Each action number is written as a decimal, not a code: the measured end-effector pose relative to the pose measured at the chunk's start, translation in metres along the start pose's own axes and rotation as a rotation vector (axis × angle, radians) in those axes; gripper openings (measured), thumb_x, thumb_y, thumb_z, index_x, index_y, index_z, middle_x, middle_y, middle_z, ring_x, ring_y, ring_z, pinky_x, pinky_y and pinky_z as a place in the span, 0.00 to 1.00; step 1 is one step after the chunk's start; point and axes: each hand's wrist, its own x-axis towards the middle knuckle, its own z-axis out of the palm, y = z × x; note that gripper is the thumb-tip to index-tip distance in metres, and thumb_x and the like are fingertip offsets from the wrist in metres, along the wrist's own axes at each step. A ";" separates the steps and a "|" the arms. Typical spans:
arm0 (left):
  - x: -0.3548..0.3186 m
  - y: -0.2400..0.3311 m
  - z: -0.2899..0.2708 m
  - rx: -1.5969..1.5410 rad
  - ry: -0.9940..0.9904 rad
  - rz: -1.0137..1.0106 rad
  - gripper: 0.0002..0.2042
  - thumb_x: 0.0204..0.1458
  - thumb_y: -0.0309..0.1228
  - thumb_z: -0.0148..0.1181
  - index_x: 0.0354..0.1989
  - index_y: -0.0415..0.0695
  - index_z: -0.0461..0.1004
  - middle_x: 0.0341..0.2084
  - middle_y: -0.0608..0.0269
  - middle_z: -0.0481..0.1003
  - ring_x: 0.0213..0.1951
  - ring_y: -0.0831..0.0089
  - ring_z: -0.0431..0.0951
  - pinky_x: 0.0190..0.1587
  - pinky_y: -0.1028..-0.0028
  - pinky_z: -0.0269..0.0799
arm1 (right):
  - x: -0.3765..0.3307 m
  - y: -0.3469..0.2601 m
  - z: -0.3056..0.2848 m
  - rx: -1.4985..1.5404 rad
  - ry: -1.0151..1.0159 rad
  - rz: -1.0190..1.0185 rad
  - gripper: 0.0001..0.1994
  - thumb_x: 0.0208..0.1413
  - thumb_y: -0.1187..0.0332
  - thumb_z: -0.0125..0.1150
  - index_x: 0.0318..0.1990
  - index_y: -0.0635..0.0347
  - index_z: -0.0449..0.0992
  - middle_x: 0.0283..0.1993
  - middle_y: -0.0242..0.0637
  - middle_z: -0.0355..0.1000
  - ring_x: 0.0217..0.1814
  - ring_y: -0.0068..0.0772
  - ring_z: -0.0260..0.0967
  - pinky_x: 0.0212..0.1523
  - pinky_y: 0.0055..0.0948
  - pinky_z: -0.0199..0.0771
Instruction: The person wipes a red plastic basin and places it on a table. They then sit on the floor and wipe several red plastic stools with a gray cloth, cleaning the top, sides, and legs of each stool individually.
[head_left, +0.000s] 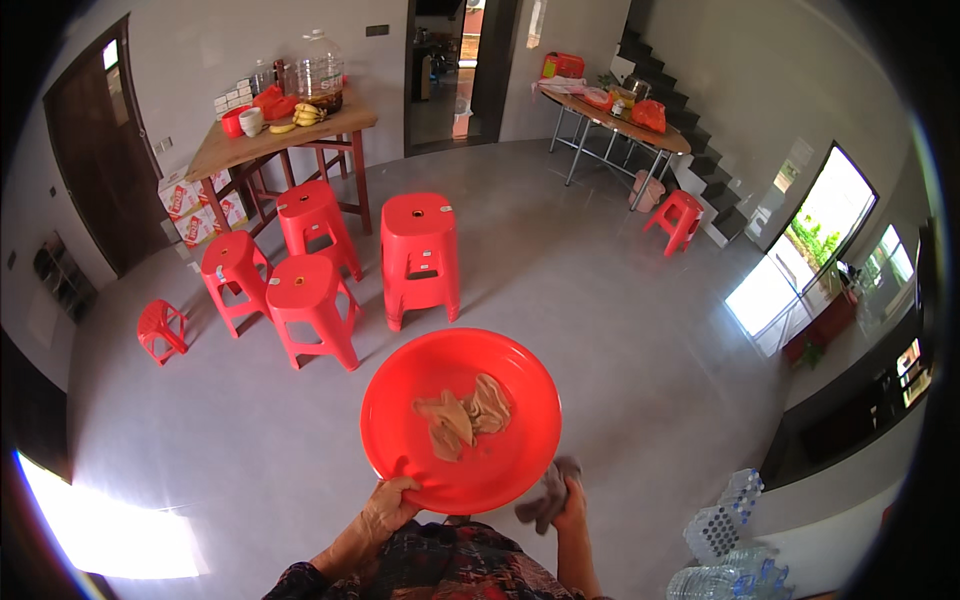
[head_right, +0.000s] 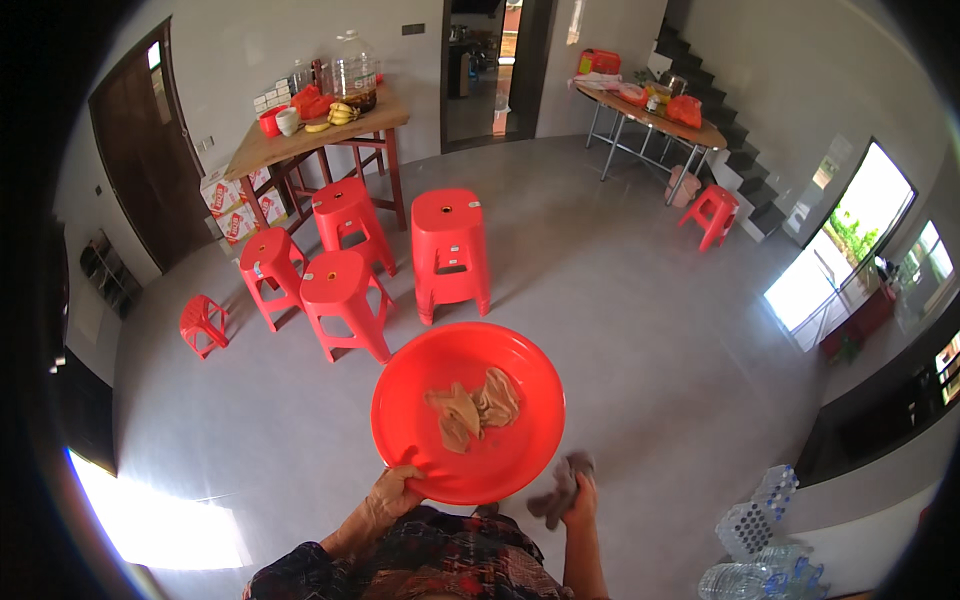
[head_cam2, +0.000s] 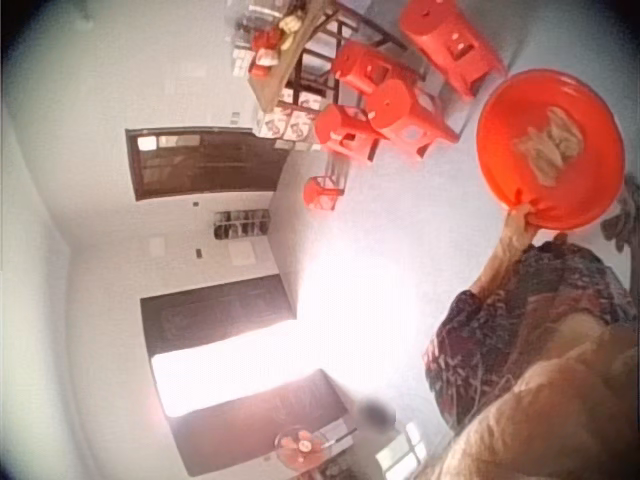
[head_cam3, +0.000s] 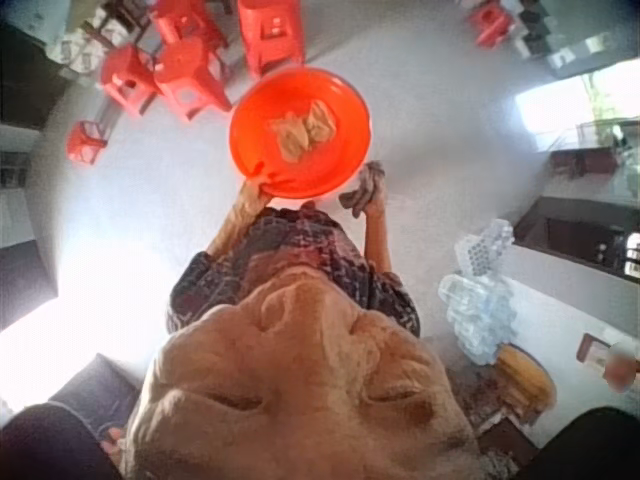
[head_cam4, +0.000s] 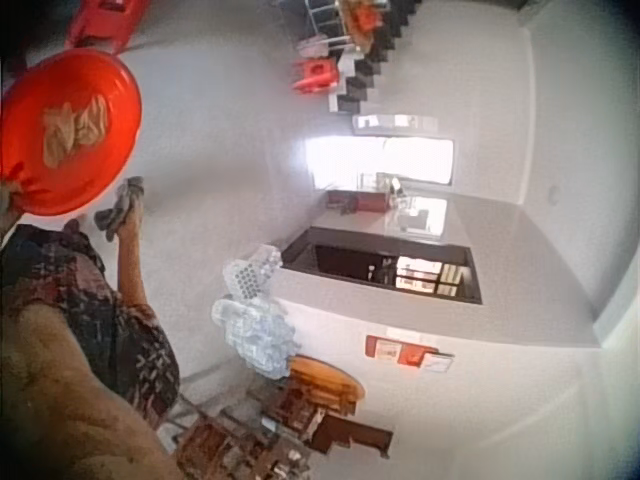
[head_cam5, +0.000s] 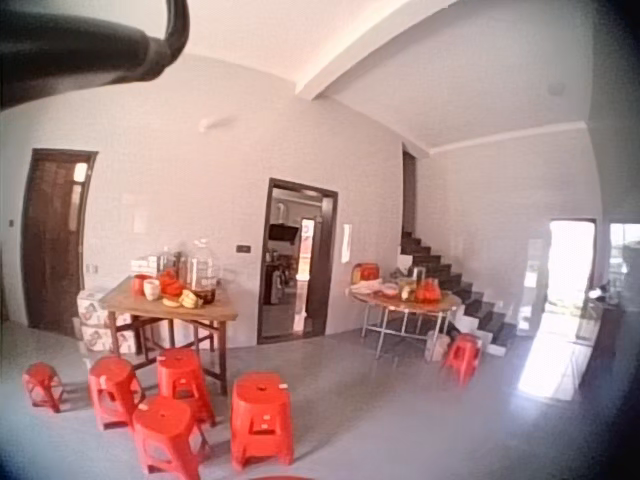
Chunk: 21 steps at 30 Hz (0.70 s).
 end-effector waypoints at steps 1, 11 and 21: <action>0.018 0.000 0.016 0.009 -0.008 -0.013 0.29 0.43 0.11 0.43 0.58 0.44 0.56 0.55 0.50 0.62 0.55 0.50 0.66 0.52 0.49 0.70 | 0.030 -0.011 0.038 0.048 -0.053 -0.022 0.19 0.60 0.69 0.42 0.58 0.57 0.61 0.54 0.42 0.66 0.54 0.40 0.66 0.50 0.38 0.71; 0.215 0.035 0.135 0.104 -0.014 0.033 0.28 0.44 0.12 0.45 0.57 0.43 0.57 0.52 0.49 0.64 0.53 0.51 0.68 0.50 0.51 0.72 | 0.225 -0.033 0.164 0.051 -0.441 -0.185 0.24 0.60 0.58 0.49 0.60 0.60 0.58 0.61 0.42 0.60 0.61 0.39 0.60 0.57 0.40 0.66; 0.404 0.078 0.291 0.170 -0.103 -0.114 0.29 0.43 0.10 0.44 0.57 0.43 0.57 0.51 0.50 0.66 0.54 0.53 0.68 0.53 0.50 0.70 | 0.380 -0.156 0.204 0.044 -0.361 0.024 0.25 0.61 0.56 0.45 0.62 0.61 0.56 0.62 0.44 0.59 0.62 0.42 0.58 0.61 0.43 0.62</action>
